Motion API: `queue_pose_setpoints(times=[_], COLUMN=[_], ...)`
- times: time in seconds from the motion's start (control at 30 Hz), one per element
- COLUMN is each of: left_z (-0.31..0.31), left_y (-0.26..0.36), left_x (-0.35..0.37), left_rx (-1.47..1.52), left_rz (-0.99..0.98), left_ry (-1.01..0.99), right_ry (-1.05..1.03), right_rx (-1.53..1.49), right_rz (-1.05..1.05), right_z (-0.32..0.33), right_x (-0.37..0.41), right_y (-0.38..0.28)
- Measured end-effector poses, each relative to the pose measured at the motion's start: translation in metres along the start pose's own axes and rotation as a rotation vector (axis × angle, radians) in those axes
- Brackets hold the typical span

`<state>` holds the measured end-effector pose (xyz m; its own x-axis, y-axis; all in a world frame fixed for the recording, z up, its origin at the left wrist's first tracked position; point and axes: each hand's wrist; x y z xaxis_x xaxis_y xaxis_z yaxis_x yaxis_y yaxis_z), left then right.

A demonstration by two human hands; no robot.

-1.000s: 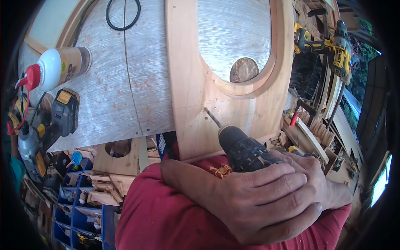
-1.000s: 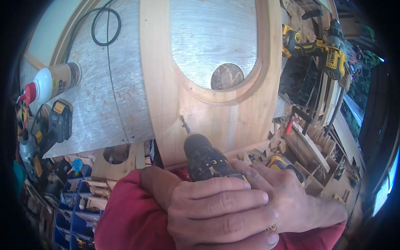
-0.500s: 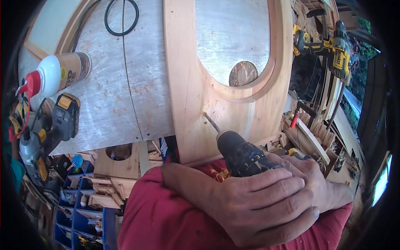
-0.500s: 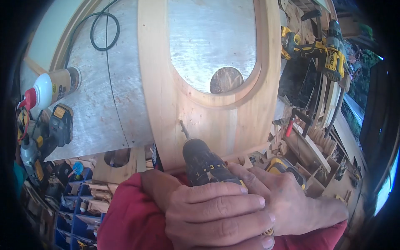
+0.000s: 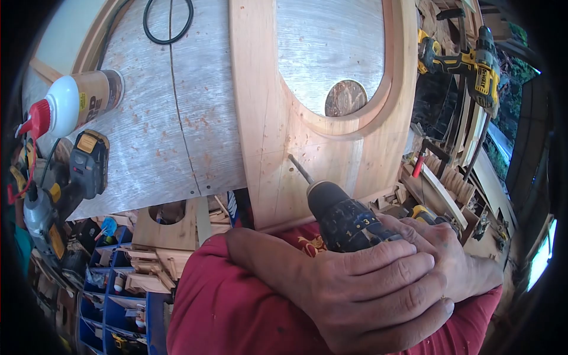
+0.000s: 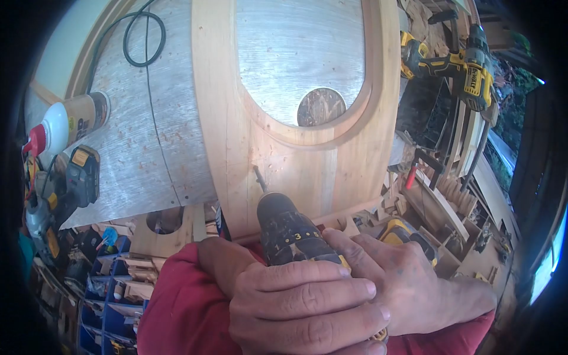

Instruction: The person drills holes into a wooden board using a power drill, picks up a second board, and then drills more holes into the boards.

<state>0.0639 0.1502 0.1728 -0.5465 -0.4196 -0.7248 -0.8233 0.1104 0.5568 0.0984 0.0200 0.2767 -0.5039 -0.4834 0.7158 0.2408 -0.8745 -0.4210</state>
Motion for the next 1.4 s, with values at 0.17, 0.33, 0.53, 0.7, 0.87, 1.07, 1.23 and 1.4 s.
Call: queue_pose_setpoints(times=[0.17, 0.33, 0.53, 0.7, 0.87, 1.07, 1.23, 1.4], left_z=[-0.001, -0.004, -0.006, -0.004, -0.003, -0.045, 0.001, 0.014], left_y=[-0.004, -0.004, 0.001, -0.004, -0.008, 0.062, 0.003, 0.003], left_x=[0.002, 0.002, 0.004, 0.006, 0.002, 0.029, -0.008, 0.001], left_rx=[-0.037, -0.039, -0.072, -0.071, -0.034, -0.522, -0.016, 0.086], left_rz=[-0.032, -0.023, 0.009, -0.037, -0.021, 0.550, 0.139, 0.082], left_ry=[0.016, 0.044, 0.046, 0.024, 0.036, -0.538, -0.021, -0.198], right_ry=[0.003, 0.021, 0.005, -0.007, -0.020, 0.016, 0.000, -0.131], right_rx=[-0.007, -0.061, -0.053, -0.089, -0.102, -0.126, -0.150, -0.238], right_rz=[-0.034, -0.052, -0.055, -0.083, -0.090, -0.083, -0.068, -0.167], right_z=[-0.003, -0.003, -0.003, 0.000, 0.000, 0.000, 0.000, 0.008], right_x=[0.000, -0.001, -0.002, -0.004, -0.005, -0.006, -0.006, -0.003], right_y=[-0.001, 0.000, -0.002, -0.002, 0.001, 0.003, 0.002, -0.001])
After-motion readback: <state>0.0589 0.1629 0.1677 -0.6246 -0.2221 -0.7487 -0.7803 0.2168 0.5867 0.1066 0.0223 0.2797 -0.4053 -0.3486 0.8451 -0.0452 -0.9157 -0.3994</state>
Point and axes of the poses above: each hand's wrist, its own x-axis away from the middle knuckle, its own z-axis out of the back of the hand, y = z × x, and after that the axes turned 12 degrees about -z, right-handed
